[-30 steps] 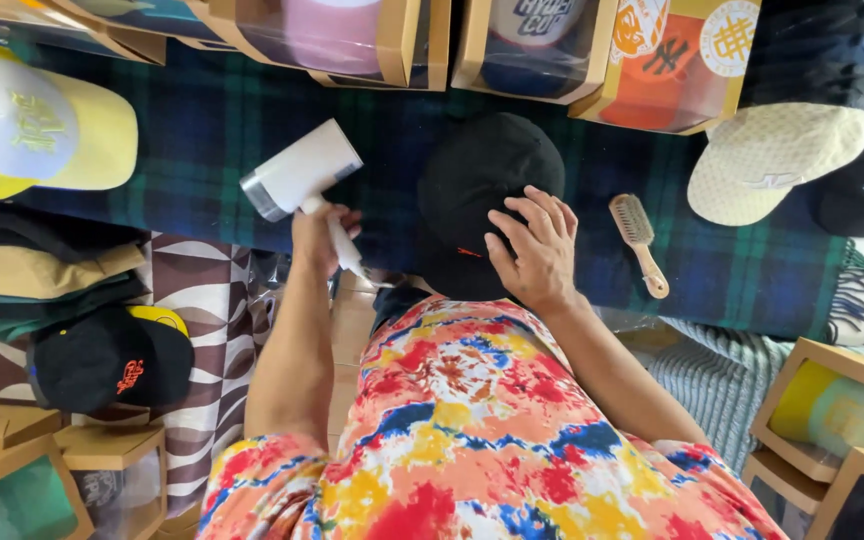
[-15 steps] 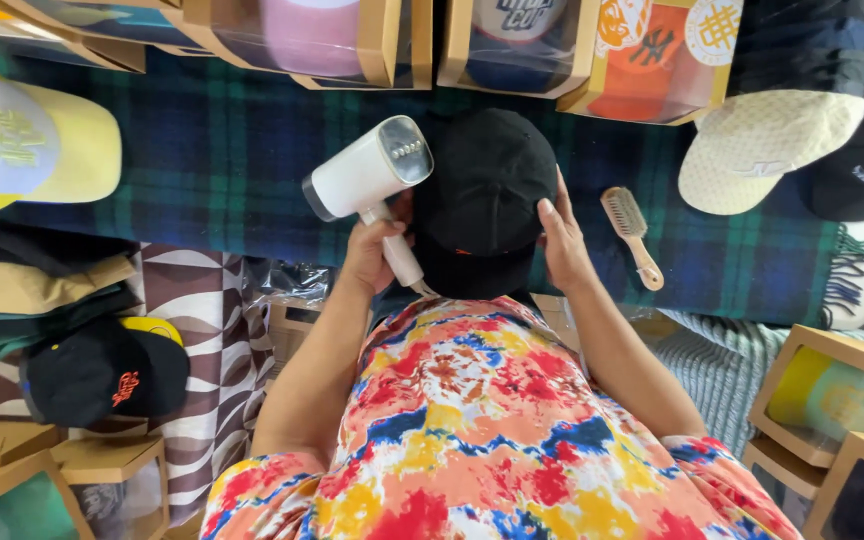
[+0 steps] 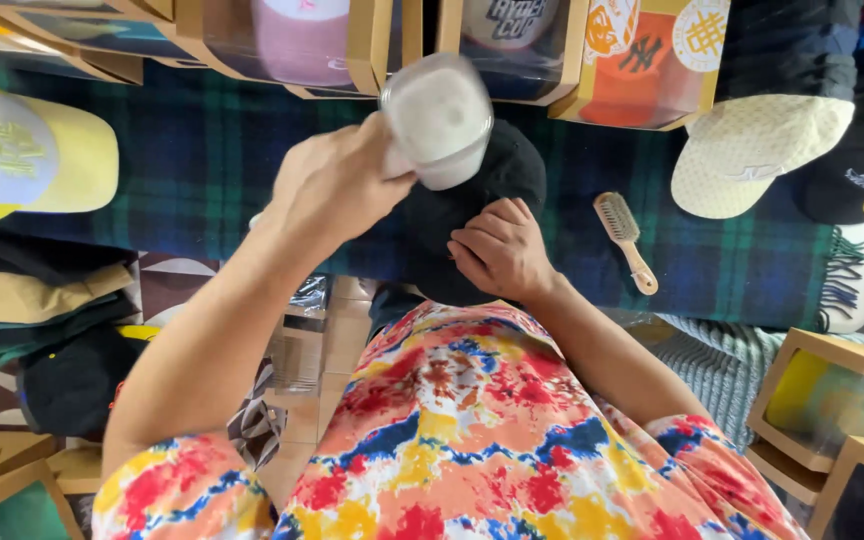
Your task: Cleaning a black baseball cap using a brush and a lint roller at a packing station.
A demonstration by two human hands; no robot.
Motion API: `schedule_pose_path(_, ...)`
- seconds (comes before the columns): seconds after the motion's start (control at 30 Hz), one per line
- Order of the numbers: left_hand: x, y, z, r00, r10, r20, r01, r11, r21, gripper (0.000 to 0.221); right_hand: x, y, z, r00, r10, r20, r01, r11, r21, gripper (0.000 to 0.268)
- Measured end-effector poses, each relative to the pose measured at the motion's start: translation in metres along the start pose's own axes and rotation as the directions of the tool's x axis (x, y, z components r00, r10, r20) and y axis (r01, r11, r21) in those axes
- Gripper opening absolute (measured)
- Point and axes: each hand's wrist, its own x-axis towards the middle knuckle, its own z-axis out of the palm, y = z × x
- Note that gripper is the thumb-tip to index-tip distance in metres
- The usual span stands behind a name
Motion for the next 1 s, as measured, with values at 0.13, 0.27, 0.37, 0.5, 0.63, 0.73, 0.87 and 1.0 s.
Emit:
schedule_pose_path(0.13,0.047,0.034,-0.007,0.930,0.095,0.354,-0.101,0.995,0.000,0.046,0.012,-0.010,-0.005,0.989,0.014,0.146,0.009,0.987,-0.158,0.017)
schedule_pose_path(0.27,0.074,0.051,0.022,0.928,0.271,0.255,-0.286,0.958,0.026,0.025,0.009,-0.006,0.002,0.995,0.003,0.102,0.022,0.970,-0.243,0.011)
schedule_pose_path(0.37,0.085,0.073,0.031,0.910,0.245,0.334,-0.281,0.957,0.064,0.012,0.010,-0.008,0.003,0.997,-0.007,0.071,0.022,0.975,-0.220,0.012)
schedule_pose_path(0.5,0.089,0.072,0.036,0.913,0.262,0.313,-0.306,0.947,0.102,0.014,0.011,-0.007,0.003,0.997,-0.004,0.073,0.021,0.975,-0.222,0.011)
schedule_pose_path(0.63,0.088,0.067,0.023,0.882,0.246,0.401,-0.296,0.953,0.067,0.019,0.009,-0.007,-0.001,0.994,0.003,0.107,0.020,0.978,-0.209,0.012)
schedule_pose_path(0.73,0.081,0.047,0.007,0.876,0.222,0.429,-0.271,0.961,0.057,0.020,0.010,-0.008,-0.003,0.991,0.016,0.132,0.006,0.987,-0.164,0.012)
schedule_pose_path(0.87,0.065,0.019,-0.007,0.886,0.221,0.408,-0.287,0.952,0.108,0.040,0.011,-0.010,-0.008,0.983,0.052,0.176,-0.030,0.992,-0.126,0.010)
schedule_pose_path(1.0,0.065,0.027,-0.002,0.884,0.144,0.444,-0.228,0.964,0.141,0.035,0.009,-0.011,-0.010,0.979,0.067,0.192,-0.046,0.992,-0.114,0.009)
